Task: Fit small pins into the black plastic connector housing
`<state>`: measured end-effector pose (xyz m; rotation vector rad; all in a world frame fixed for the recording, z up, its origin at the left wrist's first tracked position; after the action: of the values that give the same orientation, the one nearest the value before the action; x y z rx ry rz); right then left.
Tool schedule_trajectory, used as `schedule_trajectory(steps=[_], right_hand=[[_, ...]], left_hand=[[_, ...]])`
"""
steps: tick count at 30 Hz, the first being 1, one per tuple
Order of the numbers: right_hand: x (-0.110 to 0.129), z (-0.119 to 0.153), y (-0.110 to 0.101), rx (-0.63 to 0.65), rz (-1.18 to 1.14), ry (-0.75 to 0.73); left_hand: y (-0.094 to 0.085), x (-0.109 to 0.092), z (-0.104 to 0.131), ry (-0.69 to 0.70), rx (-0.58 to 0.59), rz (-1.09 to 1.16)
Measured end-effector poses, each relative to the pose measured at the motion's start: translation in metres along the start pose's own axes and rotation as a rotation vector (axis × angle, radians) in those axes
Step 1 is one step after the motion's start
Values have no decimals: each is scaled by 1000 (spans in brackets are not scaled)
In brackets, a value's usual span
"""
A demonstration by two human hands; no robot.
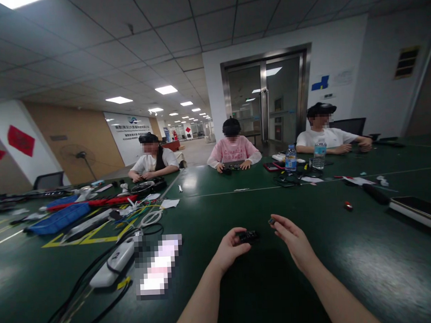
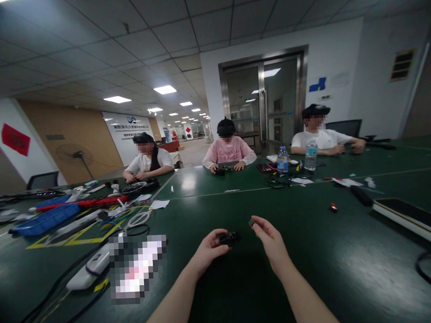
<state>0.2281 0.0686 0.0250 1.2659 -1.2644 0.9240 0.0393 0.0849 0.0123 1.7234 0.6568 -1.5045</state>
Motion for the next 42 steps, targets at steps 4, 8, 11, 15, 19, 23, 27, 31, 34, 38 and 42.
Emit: schedule_trajectory(steps=[4,8,11,15,19,23,27,31,34,38,42], right_hand=[[-3,-2,-4,-28,-55,7],[-2,0,-5,-51,-109,16],[-1,2,-5,-70,-151,25],[-1,3,-6,-90,-212,40],[-3,3,-10,-109,-251,53],[-6,1,-13,-113,-260,51],[-8,0,-14,-97,-248,47],[-9,-1,-14,-88,-217,43],[-9,-2,-14,-81,-191,45],[-6,-1,-12,-74,-186,48],[-3,2,-8,-72,-198,62]], left_hand=[[-2,3,-1,-2,3,-17],[-5,6,-3,1,-4,-22],[-8,9,-3,-5,-24,-34],[-7,5,-3,26,-20,-54],[-2,1,-2,35,13,-47],[0,2,-2,16,31,-61],[-3,3,-2,19,30,-104],[-4,4,-2,30,33,-102],[-3,3,-1,33,41,-106],[-1,2,-1,39,56,-88],[0,6,-4,26,59,-36]])
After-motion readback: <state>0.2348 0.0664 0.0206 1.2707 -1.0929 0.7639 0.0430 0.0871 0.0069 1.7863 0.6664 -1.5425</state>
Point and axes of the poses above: each hand's wrist, its own z-axis away from the middle knuckle, its own y-axis out of the palm, x = y × z, the point moved 10 cm from there along -z, towards the middle knuckle, and after that the axes turned 8 degrees about x, right-handed, at the moved point
